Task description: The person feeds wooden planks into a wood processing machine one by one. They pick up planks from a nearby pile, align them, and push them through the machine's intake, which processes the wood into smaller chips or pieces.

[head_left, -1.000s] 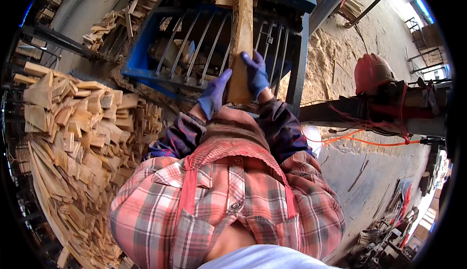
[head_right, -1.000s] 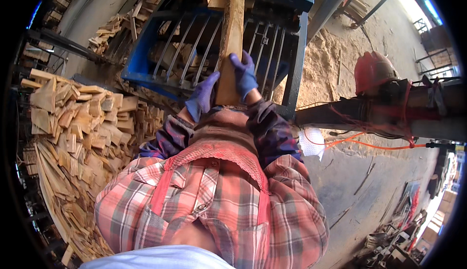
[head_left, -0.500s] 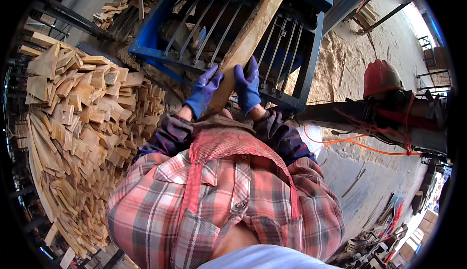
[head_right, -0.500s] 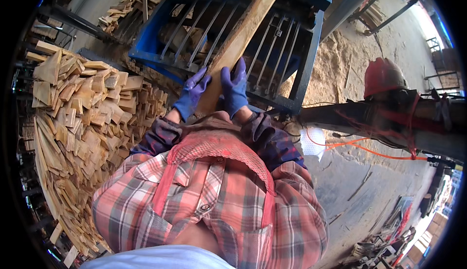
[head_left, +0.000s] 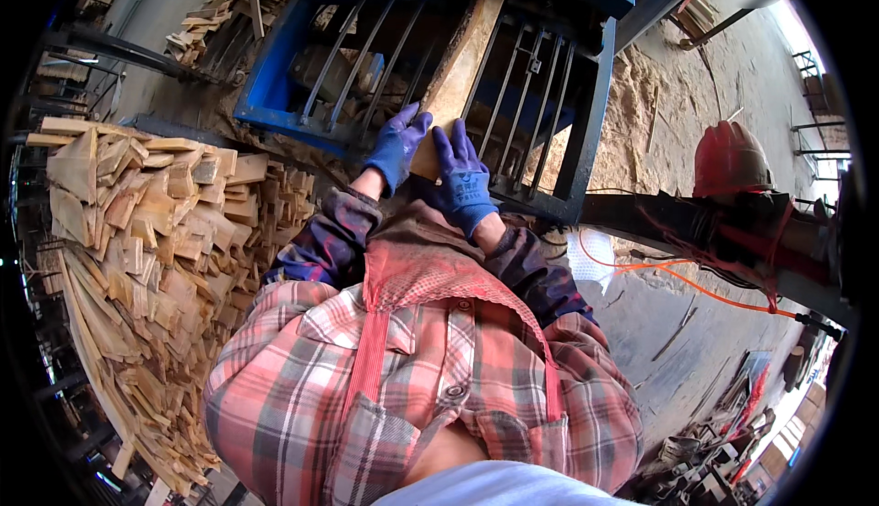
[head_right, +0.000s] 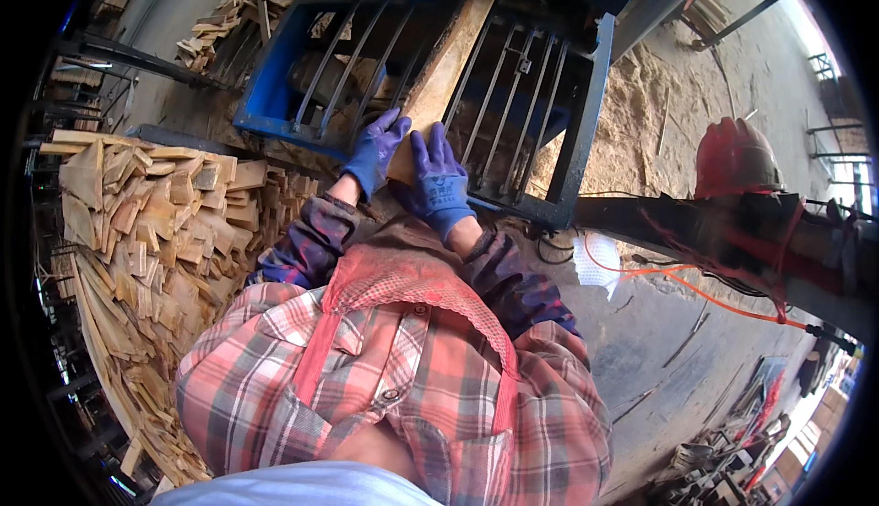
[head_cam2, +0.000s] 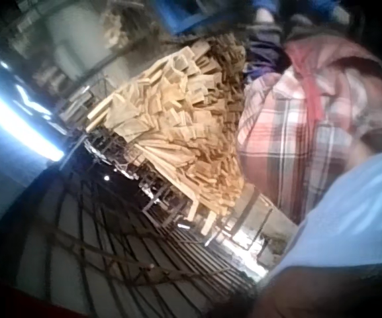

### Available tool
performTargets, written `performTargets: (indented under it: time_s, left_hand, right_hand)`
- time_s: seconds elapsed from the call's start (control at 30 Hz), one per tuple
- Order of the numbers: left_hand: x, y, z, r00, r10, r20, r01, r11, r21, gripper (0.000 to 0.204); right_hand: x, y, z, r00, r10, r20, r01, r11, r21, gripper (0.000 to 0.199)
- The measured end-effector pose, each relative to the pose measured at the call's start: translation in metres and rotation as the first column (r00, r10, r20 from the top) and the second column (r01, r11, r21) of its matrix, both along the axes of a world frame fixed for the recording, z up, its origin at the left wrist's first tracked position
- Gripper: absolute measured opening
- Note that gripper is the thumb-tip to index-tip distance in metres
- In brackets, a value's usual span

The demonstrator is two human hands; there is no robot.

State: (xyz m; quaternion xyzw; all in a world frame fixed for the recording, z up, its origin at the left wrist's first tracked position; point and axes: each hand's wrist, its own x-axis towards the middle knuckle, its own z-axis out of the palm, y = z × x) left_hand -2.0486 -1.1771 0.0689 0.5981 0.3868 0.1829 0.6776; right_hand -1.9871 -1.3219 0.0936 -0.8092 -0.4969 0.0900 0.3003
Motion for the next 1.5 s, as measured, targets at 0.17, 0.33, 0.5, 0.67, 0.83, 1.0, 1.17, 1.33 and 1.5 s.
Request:
performTargets:
  time_s: [0.17, 0.33, 0.5, 0.67, 0.83, 1.0, 1.17, 1.33, 1.5]
  left_hand:
    - [0.048, 0.026, -0.054, 0.951, 0.087, -0.298, 0.239, 0.407, 0.882, 0.027]
    - [0.102, 0.071, -0.076, 0.995, 0.031, -0.1, 0.067, 0.545, 0.836, 0.032]
    - [0.186, 0.119, 0.042, 0.946, 0.228, 0.231, -0.137, 0.926, -0.352, 0.044]
    - [0.209, 0.162, 0.062, 0.994, 0.095, 0.052, -0.089, 0.99, -0.108, 0.05]
    - [0.182, 0.125, 0.102, 0.992, -0.112, 0.061, 0.109, 0.993, 0.05, 0.039]
    - [0.101, 0.039, 0.072, 0.938, -0.339, 0.074, 0.347, 0.913, -0.214, 0.036]
    - [0.087, -0.01, 0.007, 0.947, -0.322, -0.007, 0.321, 0.94, 0.12, 0.042]
    - [0.104, -0.048, -0.026, 0.994, -0.099, -0.039, 0.107, 0.915, 0.388, 0.056]
    - [0.11, -0.041, -0.068, 0.998, -0.002, 0.059, -0.009, 0.98, 0.2, 0.05]
  right_hand:
    - [0.031, 0.017, -0.063, 0.926, -0.077, 0.371, 0.066, 0.997, 0.042, 0.082]
    - [0.088, 0.049, -0.055, 0.969, -0.054, 0.243, 0.054, 0.999, 0.008, 0.088]
    - [0.148, 0.076, -0.07, 0.967, -0.098, 0.236, 0.11, 0.993, -0.037, 0.088]
    - [0.201, 0.115, -0.049, 0.967, -0.206, -0.147, 0.195, 0.977, -0.087, 0.068]
    - [0.215, 0.099, -0.002, 0.323, 0.256, -0.911, 0.474, 0.79, 0.389, 0.042]
    - [0.177, 0.057, 0.009, 0.577, 0.243, -0.779, 0.399, 0.749, 0.529, 0.054]
    - [0.108, 0.023, -0.034, 0.478, 0.184, -0.859, 0.674, 0.55, 0.493, 0.06]
    - [0.111, -0.015, -0.02, 0.308, 0.019, -0.951, 0.525, 0.83, 0.187, 0.065]
    - [0.097, -0.051, -0.025, 0.984, -0.065, -0.165, 0.093, 0.982, 0.166, 0.08]
